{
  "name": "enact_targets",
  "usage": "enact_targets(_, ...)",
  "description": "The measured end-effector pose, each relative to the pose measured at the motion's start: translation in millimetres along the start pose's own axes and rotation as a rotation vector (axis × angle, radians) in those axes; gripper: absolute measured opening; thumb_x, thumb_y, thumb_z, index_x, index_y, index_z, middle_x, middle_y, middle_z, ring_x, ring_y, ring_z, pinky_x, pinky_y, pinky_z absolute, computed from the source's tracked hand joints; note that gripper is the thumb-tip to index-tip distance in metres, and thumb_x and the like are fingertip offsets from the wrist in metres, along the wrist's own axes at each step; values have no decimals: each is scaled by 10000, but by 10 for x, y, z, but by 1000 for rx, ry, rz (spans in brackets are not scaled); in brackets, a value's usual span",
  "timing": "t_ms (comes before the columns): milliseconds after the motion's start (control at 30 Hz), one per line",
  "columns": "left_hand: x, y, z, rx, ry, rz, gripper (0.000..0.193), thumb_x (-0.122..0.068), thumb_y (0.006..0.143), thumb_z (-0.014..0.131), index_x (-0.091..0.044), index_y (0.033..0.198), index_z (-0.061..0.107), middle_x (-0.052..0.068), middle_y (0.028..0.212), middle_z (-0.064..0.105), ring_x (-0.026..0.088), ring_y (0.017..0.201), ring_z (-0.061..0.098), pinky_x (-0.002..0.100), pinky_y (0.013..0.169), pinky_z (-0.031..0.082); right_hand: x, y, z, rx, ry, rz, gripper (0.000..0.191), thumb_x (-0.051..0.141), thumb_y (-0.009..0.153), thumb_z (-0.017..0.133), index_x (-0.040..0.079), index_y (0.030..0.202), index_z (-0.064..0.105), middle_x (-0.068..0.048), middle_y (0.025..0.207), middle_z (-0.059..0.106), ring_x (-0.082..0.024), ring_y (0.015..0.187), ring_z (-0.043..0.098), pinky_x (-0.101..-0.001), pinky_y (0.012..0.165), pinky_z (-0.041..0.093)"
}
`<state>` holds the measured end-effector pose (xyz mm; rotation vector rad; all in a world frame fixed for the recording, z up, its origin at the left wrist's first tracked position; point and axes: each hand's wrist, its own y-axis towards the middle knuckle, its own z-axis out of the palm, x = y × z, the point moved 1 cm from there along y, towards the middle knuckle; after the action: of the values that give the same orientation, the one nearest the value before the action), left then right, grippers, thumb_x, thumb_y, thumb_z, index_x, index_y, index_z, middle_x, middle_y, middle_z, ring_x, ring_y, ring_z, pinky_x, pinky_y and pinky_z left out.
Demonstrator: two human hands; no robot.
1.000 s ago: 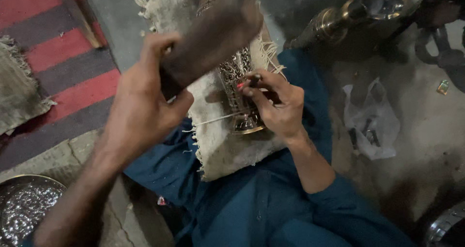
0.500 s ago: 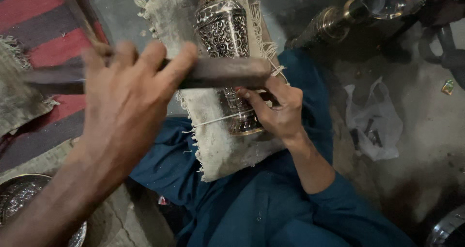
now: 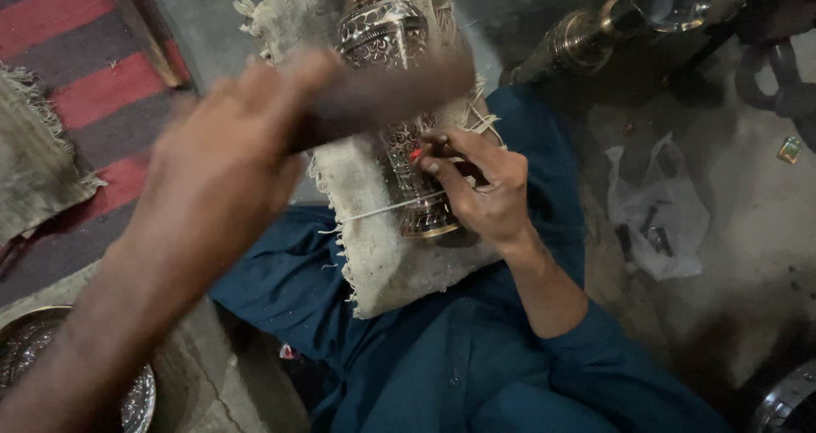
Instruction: The person sits on the floor and uses a hammer and chisel to engrave intricate patterns on a metal vase. They repeatedly strike the chisel against the vase surface, occasionally rotating the vase to access different areas.
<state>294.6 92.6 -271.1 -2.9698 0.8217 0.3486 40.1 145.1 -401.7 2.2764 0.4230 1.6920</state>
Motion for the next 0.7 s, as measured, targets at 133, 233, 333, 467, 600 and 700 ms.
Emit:
enact_targets(133, -59, 23, -75, -42, 37, 25, 621, -128, 945, 689, -293, 1503, 473, 132, 1115, 611, 314, 962, 622, 544, 840, 548, 18, 22, -19, -6, 24, 28, 257, -55, 965, 729, -7, 1211, 673, -123, 1073, 772, -164, 973, 784, -264, 833, 660)
enact_targets(233, -111, 64, -122, -37, 290, 87, 642, -98, 945, 697, -314, 1515, 492, 98, 1097, 617, 289, 938, 637, 533, 827, 558, 37, 35, -30, 39, 46, 74, 205, -72, 984, 714, 8, 1173, 725, -114, 1041, 792, -156, 921, 784, -258, 801, 634)
enact_targets(333, -125, 91, -147, -17, 69, 20, 714, -50, 883, 709, -280, 1520, 484, 129, 1124, 593, 307, 966, 633, 517, 846, 562, 48, 56, -46, 1, 138, 65, 260, -72, 988, 682, -22, 1243, 673, -121, 1081, 767, -166, 970, 776, -263, 853, 651)
enact_targets(467, -151, 144, -112, 31, 451, 70, 652, -14, 990, 701, -334, 1514, 480, 95, 1074, 640, 288, 905, 654, 545, 851, 553, 61, 57, -57, -12, 145, 157, 211, -75, 987, 685, -23, 1191, 689, -108, 1028, 775, -164, 926, 770, -264, 828, 639)
enact_targets(600, -174, 169, -158, 3, -4, -10, 735, -11, 850, 723, -222, 1506, 466, 188, 1123, 626, 372, 1002, 633, 548, 859, 538, 73, 72, -14, -85, 235, 154, 225, -57, 1000, 671, -30, 1223, 657, -113, 1079, 742, -168, 999, 760, -281, 900, 653)
enact_targets(700, -189, 203, -203, 29, 104, 40, 684, -37, 895, 726, -236, 1498, 469, 156, 1098, 642, 352, 991, 641, 566, 878, 527, 68, 72, -14, -53, 189, 241, 195, -35, 977, 703, -22, 1172, 694, -114, 1038, 769, -159, 932, 772, -273, 826, 663)
